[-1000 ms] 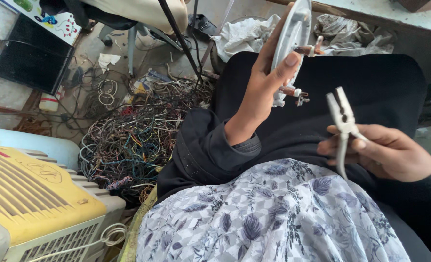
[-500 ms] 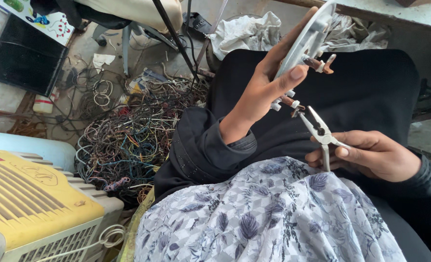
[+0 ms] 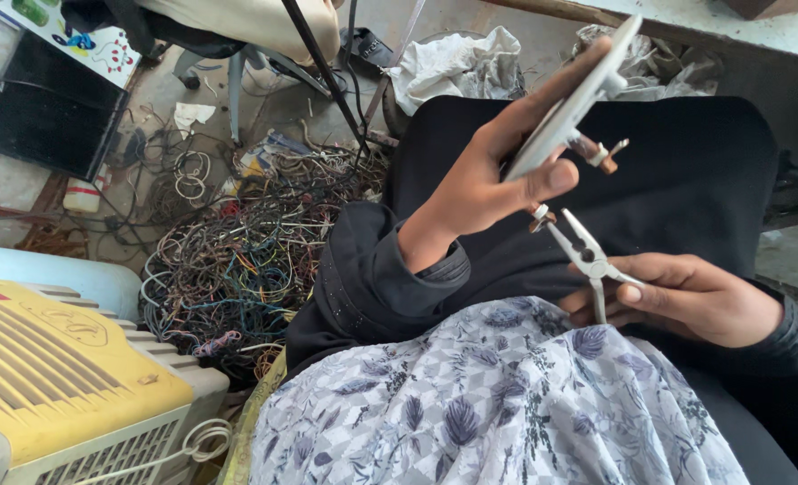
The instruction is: The person uses pliers to adjust copper terminals on a circular metal electrical component and then uses a hammer to tap the terminals into place. The work is performed while seated on the floor in a cluttered workshop.
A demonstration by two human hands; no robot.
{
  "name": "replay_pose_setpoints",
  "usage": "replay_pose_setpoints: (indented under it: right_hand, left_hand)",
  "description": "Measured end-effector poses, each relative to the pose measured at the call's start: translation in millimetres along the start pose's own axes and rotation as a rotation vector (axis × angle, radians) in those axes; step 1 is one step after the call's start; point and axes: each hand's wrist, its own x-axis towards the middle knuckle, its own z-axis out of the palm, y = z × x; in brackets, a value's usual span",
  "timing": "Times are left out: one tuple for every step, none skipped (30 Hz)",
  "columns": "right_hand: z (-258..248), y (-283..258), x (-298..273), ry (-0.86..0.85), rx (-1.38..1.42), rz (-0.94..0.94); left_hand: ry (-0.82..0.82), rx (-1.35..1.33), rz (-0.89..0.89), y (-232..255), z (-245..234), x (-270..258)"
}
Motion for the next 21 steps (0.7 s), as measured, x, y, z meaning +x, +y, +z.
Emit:
replay_pose_setpoints:
  right_hand:
    - [1, 0, 1, -0.022, 0.004, 0.014]
    - [2, 0, 1, -0.044, 0.009, 0.027]
    - [3, -1, 2, -0.066, 0.013, 0.041]
    - [4, -1, 2, -0.081, 0.014, 0.054]
    - [6, -2, 1, -0.097, 0.015, 0.068]
    - [8, -3, 0, -0.112, 0.015, 0.081]
    - [10, -5, -1, -0.102, 0.008, 0.069]
    - [12, -6, -2, -0.093, 0.002, 0.058]
    - [13, -8, -3, -0.083, -0.005, 0.047]
    - [14, -9, -5, -0.044, -0.018, 0.046]
    - [15, -10, -6, -0.005, -0.031, 0.046]
    - [15, -10, -7, 0.034, -0.043, 0.047]
    - [15, -10, -8, 0.060, -0.125, 0.058]
    - [14, -9, -8, 0.086, -0.207, 0.070]
    - [13, -8, -8, 0.113, -0.289, 0.081]
    - [12, -6, -8, 0.092, -0.304, 0.038]
    - [11, -4, -7, 0.072, -0.317, -0.004]
    - [10, -3, -7, 0.052, -0.330, -0.047]
    - [10, -2, -7, 0.083, -0.327, -0.017]
    - [10, -2, -7, 0.115, -0.323, 0.012]
    - [10, -2, -7, 0.145, -0.318, 0.043]
  left_hand:
    - [-0.035, 0.001, 0.013, 5, 0, 1]
    - [-0.071, 0.004, -0.001, 10, -1, 0]
    - [-0.093, 0.018, 0.001, 15, -1, 0]
    - [-0.115, 0.031, 0.003, 19, -1, 0]
    - [-0.124, 0.057, 0.020, 24, 0, 0]
    - [-0.124, 0.118, 0.040, 28, 1, 0]
    - [-0.122, 0.181, 0.059, 32, 1, 0]
    - [-0.111, 0.280, 0.081, 37, 3, -1]
    - [-0.102, 0.341, 0.090, 40, 3, -1]
    - [-0.094, 0.402, 0.102, 43, 4, -1]
    - [-0.088, 0.425, 0.101, 46, 4, 0]
    - [-0.083, 0.411, 0.087, 48, 4, 0]
    - [-0.078, 0.396, 0.073, 49, 4, 0]
    - [-0.073, 0.344, 0.047, 50, 5, 0]
    - [-0.075, 0.326, 0.023, 50, 5, 0]
    - [-0.076, 0.307, -0.002, 51, 5, 0]
    - [-0.085, 0.322, -0.025, 50, 7, 1]
    - [-0.088, 0.309, -0.041, 51, 7, 1]
    - [-0.091, 0.297, -0.057, 51, 7, 2]
    - [-0.088, 0.258, -0.065, 51, 7, 2]
    - [-0.090, 0.242, -0.066, 51, 8, 3]
